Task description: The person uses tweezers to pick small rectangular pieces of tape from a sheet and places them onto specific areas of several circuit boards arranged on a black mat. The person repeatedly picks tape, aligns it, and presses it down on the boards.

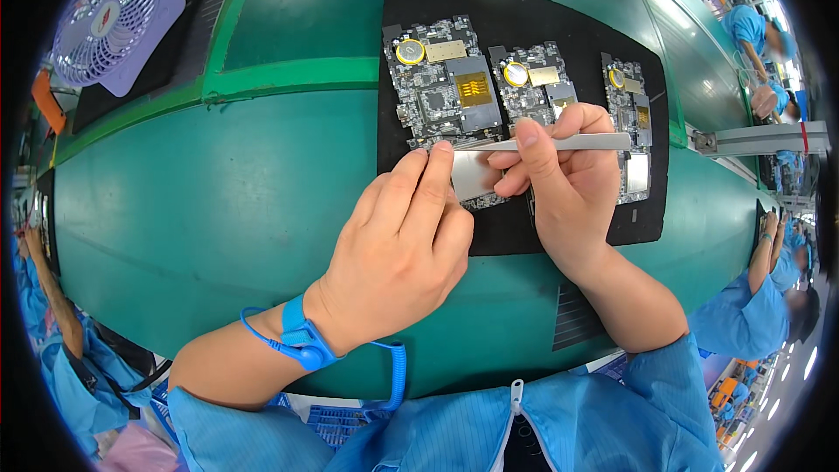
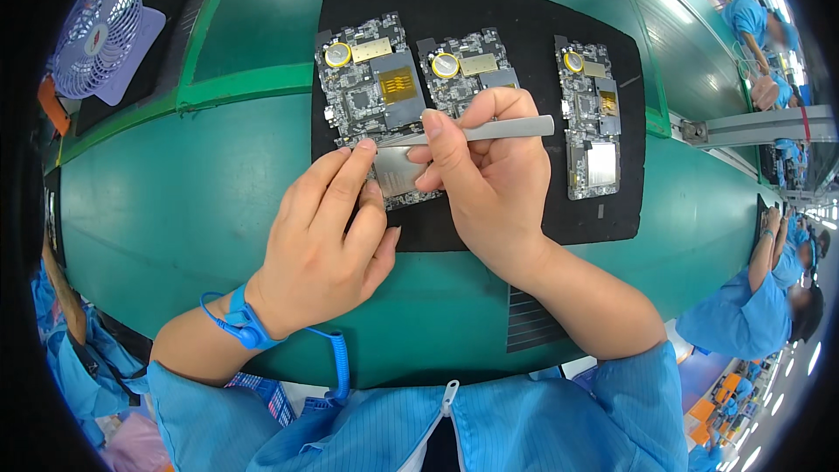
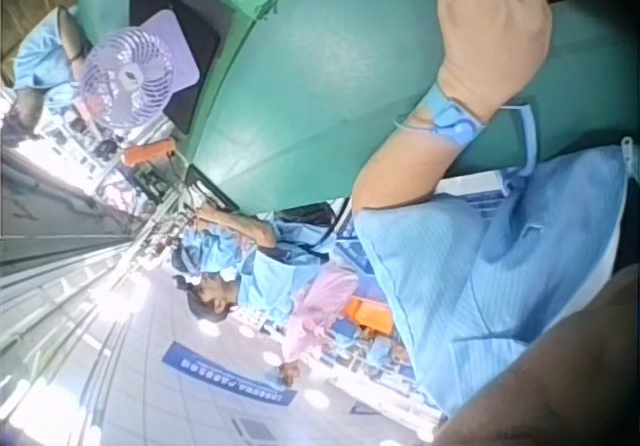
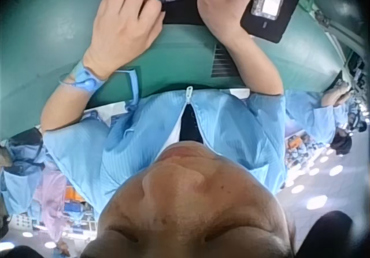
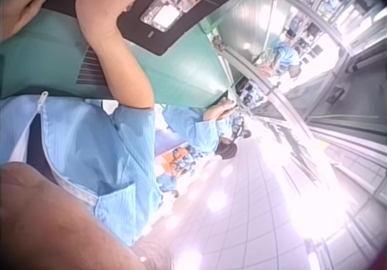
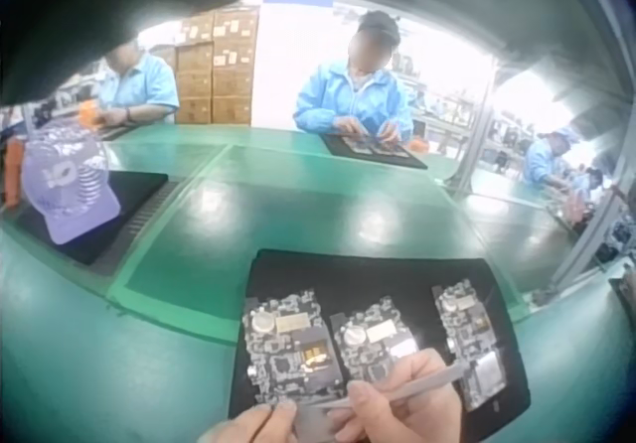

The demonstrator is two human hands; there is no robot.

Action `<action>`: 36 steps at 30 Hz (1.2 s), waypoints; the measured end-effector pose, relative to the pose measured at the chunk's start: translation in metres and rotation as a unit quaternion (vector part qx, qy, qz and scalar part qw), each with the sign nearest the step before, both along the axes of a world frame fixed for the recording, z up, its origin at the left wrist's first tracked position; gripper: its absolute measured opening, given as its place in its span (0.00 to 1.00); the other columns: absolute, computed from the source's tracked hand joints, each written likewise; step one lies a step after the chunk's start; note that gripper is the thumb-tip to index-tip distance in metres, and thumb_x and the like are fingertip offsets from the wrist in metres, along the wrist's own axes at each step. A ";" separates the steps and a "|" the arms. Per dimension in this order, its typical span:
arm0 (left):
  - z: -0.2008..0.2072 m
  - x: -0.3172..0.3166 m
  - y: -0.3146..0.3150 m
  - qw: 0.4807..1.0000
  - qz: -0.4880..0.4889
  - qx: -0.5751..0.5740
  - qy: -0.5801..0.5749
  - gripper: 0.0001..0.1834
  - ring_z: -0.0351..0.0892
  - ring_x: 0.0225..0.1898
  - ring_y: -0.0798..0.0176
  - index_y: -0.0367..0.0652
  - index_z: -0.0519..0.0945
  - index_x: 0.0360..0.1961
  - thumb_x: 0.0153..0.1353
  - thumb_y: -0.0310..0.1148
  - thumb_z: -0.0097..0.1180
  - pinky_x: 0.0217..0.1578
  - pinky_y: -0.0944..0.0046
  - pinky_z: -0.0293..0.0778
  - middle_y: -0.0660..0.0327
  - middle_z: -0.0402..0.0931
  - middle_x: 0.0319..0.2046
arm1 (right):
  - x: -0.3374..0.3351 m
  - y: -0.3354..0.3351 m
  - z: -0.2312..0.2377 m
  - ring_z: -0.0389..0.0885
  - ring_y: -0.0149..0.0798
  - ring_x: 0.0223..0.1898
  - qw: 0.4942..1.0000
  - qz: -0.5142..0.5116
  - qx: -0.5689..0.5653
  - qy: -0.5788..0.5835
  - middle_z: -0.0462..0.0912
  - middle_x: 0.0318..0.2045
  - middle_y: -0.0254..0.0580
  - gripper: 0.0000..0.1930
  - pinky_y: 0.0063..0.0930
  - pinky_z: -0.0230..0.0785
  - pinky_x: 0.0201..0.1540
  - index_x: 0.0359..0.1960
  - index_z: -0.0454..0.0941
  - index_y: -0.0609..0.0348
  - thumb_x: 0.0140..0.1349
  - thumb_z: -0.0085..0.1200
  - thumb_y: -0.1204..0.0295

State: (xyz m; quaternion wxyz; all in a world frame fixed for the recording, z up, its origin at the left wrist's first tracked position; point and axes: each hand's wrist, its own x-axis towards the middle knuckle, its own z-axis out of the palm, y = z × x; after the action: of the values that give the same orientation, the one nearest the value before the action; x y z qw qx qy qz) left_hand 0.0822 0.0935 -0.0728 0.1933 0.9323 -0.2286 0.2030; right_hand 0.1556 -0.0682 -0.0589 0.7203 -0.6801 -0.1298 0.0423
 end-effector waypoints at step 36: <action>0.002 -0.002 0.001 1.000 -0.011 -0.019 -0.014 0.17 0.71 0.51 0.43 0.32 0.76 0.32 0.40 0.30 0.63 0.47 0.53 0.73 0.42 0.70 0.48 | -0.006 -0.006 -0.013 0.77 0.24 0.22 0.967 0.021 -0.058 -0.247 0.79 0.26 0.44 0.09 0.16 0.72 0.26 0.34 0.62 0.64 0.62 0.53 0.81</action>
State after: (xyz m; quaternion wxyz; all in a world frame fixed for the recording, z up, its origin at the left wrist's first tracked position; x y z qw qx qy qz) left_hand 0.0800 0.0949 -0.0709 0.2101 0.9231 -0.2372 0.2181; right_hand 0.1494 -0.0741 -0.0723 0.6241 -0.7071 -0.3156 -0.1047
